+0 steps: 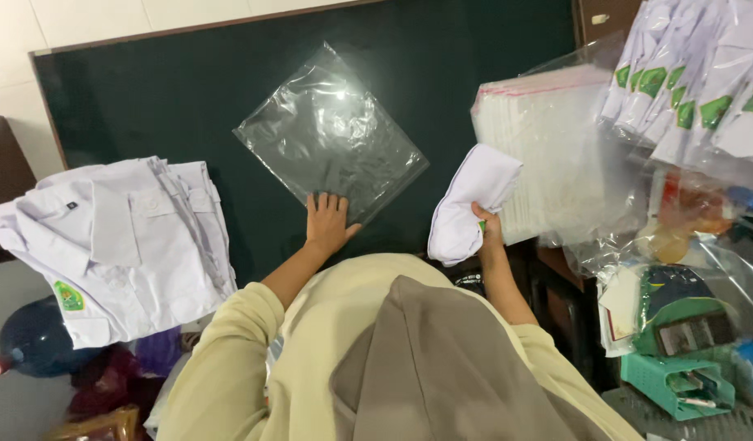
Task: The person places folded white uniform shirts into clear plastic bags, smooths the bags, and stacks them on the work surface.
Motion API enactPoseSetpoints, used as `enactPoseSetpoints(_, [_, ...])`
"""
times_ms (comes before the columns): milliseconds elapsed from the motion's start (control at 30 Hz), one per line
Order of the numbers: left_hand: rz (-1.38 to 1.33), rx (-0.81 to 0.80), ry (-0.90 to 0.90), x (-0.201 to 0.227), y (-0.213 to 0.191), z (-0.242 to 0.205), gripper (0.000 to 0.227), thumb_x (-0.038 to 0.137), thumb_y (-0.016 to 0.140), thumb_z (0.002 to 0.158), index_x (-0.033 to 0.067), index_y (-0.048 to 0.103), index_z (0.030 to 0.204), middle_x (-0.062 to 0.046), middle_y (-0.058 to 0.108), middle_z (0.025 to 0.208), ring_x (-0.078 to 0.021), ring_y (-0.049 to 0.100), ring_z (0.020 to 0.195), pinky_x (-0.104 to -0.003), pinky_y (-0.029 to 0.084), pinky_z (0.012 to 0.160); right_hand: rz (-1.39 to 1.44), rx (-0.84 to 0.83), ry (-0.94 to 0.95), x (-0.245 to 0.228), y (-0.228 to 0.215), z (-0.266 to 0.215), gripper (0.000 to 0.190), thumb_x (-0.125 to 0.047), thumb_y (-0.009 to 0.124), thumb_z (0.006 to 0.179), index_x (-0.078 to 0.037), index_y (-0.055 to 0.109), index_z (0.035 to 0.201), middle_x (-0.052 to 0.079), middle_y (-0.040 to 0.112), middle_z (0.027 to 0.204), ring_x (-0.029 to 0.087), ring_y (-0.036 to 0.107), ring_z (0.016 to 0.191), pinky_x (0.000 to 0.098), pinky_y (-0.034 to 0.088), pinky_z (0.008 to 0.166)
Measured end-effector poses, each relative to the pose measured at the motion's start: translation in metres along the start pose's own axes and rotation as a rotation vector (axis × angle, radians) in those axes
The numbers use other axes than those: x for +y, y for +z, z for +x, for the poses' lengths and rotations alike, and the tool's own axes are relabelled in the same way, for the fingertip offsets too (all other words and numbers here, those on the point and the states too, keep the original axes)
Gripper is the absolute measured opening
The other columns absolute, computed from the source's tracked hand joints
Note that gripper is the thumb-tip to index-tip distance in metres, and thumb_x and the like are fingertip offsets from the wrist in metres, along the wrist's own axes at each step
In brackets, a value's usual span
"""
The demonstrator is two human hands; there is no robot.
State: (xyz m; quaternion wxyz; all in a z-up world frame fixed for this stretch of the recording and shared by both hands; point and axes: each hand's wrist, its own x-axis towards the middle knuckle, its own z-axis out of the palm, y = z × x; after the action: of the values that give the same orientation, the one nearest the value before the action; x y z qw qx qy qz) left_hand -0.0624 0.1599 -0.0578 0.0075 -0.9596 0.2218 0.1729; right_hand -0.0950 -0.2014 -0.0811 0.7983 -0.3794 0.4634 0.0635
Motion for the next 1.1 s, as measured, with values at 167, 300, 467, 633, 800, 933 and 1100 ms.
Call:
enactPoseSetpoints(167, [-0.05,0.163,0.186,0.019,0.009,0.011,0.061,0.052,0.065,0.073,0.0179,0.05,0.121,-0.009,0.045,0.122,-0.0291,0.041,0.117,-0.049,0.033,0.097,0.0,0.011,0.067,-0.008,0.004,0.001,0.046,-0.014,0.075,0.072,-0.004,0.061,0.114,0.019,0.065,0.108,0.034,0.065,0.098,0.0463,0.046,0.094])
enactPoseSetpoints(300, [-0.146,0.559,0.271,0.019,0.029,0.026,0.01,0.027,0.061,0.084,0.0171,0.06,0.083,-0.004,0.055,0.088,-0.0258,0.056,0.087,-0.04,0.045,0.069,0.007,-0.021,0.092,-0.009,0.002,0.008,0.046,-0.017,0.075,0.073,-0.002,0.06,0.115,0.02,0.064,0.109,0.035,0.065,0.098,0.048,0.046,0.094])
enactPoseSetpoints(467, [-0.51,0.366,-0.006,0.012,0.013,0.023,0.012,0.025,0.047,0.094,0.0141,0.051,0.094,-0.007,0.056,0.071,-0.0257,0.061,0.069,-0.037,0.05,0.057,0.003,-0.044,0.089,-0.009,0.002,0.004,0.047,-0.017,0.073,0.074,-0.001,0.059,0.116,0.021,0.063,0.111,0.035,0.064,0.1,0.0485,0.043,0.097])
enactPoseSetpoints(633, [-1.047,0.272,-0.345,0.005,-0.012,0.033,0.015,0.02,0.055,0.088,0.0098,0.047,0.097,-0.016,0.063,0.077,-0.0371,0.065,0.075,-0.045,0.05,0.062,-0.004,-0.08,0.043,-0.009,0.002,0.003,0.049,-0.013,0.073,0.074,-0.002,0.058,0.119,0.02,0.064,0.111,0.036,0.064,0.099,0.0475,0.044,0.096])
enactPoseSetpoints(800, [-1.092,0.442,-0.229,0.006,-0.02,0.045,0.014,0.013,0.066,0.078,0.0128,0.057,0.088,-0.013,0.065,0.077,-0.0329,0.065,0.073,-0.041,0.05,0.062,-0.025,-0.118,0.051,-0.013,-0.001,0.006,0.043,-0.013,0.072,0.077,-0.004,0.06,0.117,0.019,0.064,0.111,0.034,0.065,0.099,0.049,0.044,0.096])
enactPoseSetpoints(933, [-1.111,0.384,-0.197,0.014,-0.029,0.046,0.003,0.013,0.058,0.084,0.0128,0.06,0.087,-0.008,0.069,0.076,-0.0283,0.067,0.072,-0.038,0.052,0.064,-0.089,-0.184,0.046,-0.013,0.002,-0.002,0.046,-0.008,0.071,0.076,-0.003,0.058,0.119,0.022,0.063,0.109,0.038,0.063,0.099,0.0522,0.046,0.092])
enactPoseSetpoints(1100, [-1.384,0.129,-0.284,0.021,-0.052,0.065,0.032,0.006,0.048,0.086,0.019,0.065,0.109,-0.001,0.069,0.101,-0.0178,0.065,0.097,-0.034,0.051,0.085,-0.641,-0.432,0.017,-0.001,0.057,-0.027,0.07,0.014,0.079,0.047,0.002,0.06,0.114,0.02,0.064,0.103,0.034,0.063,0.094,0.0497,0.05,0.079])
